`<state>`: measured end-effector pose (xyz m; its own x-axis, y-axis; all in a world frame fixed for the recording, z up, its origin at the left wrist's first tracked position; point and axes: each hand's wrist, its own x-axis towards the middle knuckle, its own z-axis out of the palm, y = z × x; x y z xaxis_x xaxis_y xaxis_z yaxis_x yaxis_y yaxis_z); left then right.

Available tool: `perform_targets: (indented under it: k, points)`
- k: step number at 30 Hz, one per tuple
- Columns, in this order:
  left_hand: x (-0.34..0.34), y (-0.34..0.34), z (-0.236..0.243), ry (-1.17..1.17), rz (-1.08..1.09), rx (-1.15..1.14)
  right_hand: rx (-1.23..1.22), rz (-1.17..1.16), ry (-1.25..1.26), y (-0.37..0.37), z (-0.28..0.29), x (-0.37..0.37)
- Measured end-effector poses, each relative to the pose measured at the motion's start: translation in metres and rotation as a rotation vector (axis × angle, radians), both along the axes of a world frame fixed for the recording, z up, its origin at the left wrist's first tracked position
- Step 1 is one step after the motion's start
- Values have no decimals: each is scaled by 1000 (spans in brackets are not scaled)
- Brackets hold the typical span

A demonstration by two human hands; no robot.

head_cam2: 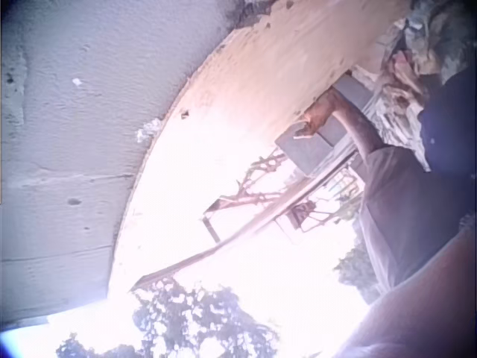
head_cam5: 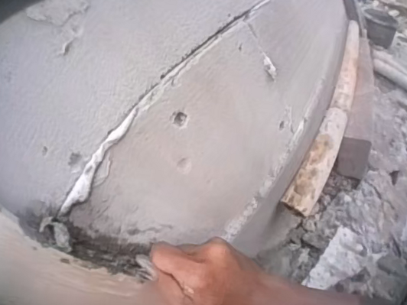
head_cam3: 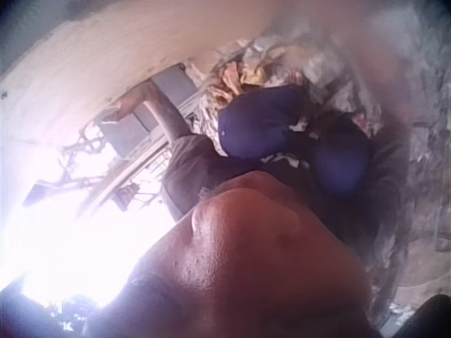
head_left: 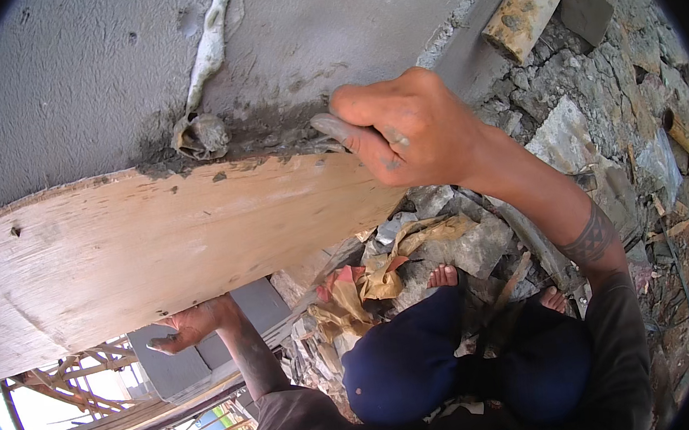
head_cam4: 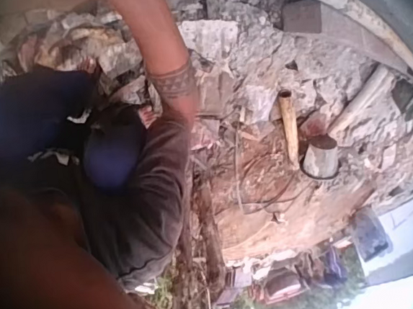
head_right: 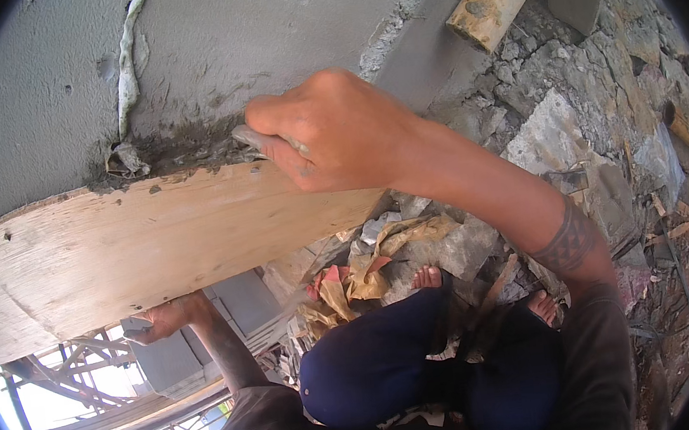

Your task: The person applies cement to a wooden plank using a trowel and their hands. They repeatedly scoop cement from a pile and spread it along the plank's edge, smoothing it with the trowel.

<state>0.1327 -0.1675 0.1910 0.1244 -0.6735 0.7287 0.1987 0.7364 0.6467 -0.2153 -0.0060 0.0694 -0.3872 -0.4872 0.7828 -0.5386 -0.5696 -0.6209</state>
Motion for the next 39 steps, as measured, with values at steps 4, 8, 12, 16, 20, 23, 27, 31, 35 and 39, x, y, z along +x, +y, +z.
perform_targets:
  k: [4,8,12,16,20,23,27,31,35,39]
  points:
    - [-7,3,3,-18,16,-17,-24,-49,-43,7,6,-4]
    - [-7,2,-1,8,34,1,-41,-10,13,-8,7,1]
    - [-11,8,0,10,39,9,-49,-26,30,-11,9,6]
    - [-3,8,0,74,-22,14,-29,7,129,-14,17,4]
    - [-2,-1,-3,90,160,-155,-18,-7,186,-14,21,4]
    - [7,-1,-1,74,-62,-39,-29,-10,164,-14,16,3]
    - [6,-8,-7,118,-11,-26,2,-100,74,3,12,9]
    - [2,2,-1,77,-63,-11,-54,-197,63,29,1,11]
    - [18,-21,-9,30,174,-212,-53,-188,75,19,-4,18]
    - [4,-6,-2,137,-52,-61,-19,-210,51,12,-7,21]
